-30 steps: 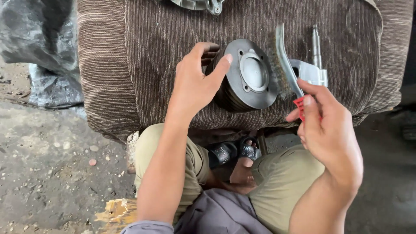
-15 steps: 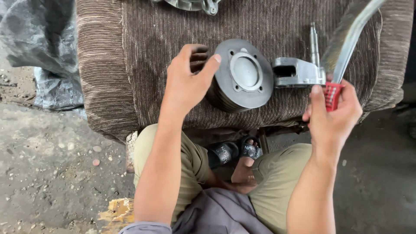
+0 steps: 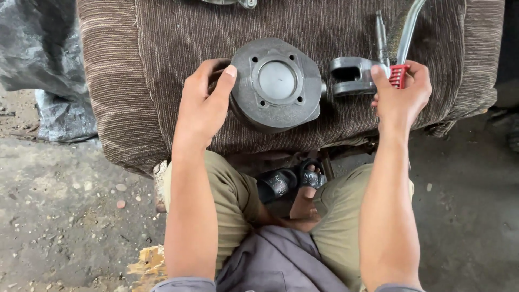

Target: The person scrubs a circular metal part with a red-handled wire brush, focusing on the edges and central area. They rotate the part to access different sides and continue scrubbing the surface thoroughly.

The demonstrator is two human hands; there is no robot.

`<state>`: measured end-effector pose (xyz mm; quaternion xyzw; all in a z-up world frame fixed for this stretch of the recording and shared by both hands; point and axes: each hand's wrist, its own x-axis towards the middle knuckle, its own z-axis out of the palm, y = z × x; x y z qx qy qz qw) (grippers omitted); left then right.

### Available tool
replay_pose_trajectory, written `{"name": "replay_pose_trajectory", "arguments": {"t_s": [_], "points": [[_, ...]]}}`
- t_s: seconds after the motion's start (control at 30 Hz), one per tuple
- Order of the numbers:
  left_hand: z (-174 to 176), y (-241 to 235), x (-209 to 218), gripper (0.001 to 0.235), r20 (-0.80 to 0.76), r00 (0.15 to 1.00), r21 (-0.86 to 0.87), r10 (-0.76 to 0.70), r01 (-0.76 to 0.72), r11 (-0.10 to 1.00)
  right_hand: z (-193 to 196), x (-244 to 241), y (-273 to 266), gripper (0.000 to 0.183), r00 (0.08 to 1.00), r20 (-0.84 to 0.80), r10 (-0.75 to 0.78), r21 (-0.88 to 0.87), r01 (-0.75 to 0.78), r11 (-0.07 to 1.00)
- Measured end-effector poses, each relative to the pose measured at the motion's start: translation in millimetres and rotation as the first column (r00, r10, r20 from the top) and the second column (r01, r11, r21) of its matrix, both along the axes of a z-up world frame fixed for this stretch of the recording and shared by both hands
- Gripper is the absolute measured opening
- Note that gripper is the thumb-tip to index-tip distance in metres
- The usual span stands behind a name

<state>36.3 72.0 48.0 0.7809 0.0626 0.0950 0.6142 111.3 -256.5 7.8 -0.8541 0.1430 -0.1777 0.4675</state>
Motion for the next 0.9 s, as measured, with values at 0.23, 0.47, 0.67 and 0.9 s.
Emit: {"name": "replay_pose_trajectory", "arguments": {"t_s": [0.23, 0.47, 0.67, 0.9], "points": [[-2, 1, -3, 0.035, 0.063, 0.998, 0.002, -0.016, 0.016, 1.000, 10, -3, -2, 0.049, 0.987, -0.157, 0.039, 0.059, -0.030, 0.998], [1, 1, -5, 0.036, 0.023, 1.000, 0.014, -0.009, 0.008, 1.000, 9, -14, 16, 0.057, 0.956, -0.188, 0.223, 0.115, -0.205, 0.972], [2, -1, -5, 0.036, -0.006, 1.000, 0.028, 0.005, -0.005, 1.000, 5, -25, 34, 0.059, 0.972, -0.127, 0.198, 0.079, -0.189, 0.979], [1, -1, -3, 0.036, -0.013, 0.999, 0.057, 0.032, -0.031, 0.998, 12, -37, 45, 0.057, 0.964, -0.157, 0.215, 0.044, -0.211, 0.977]]}}
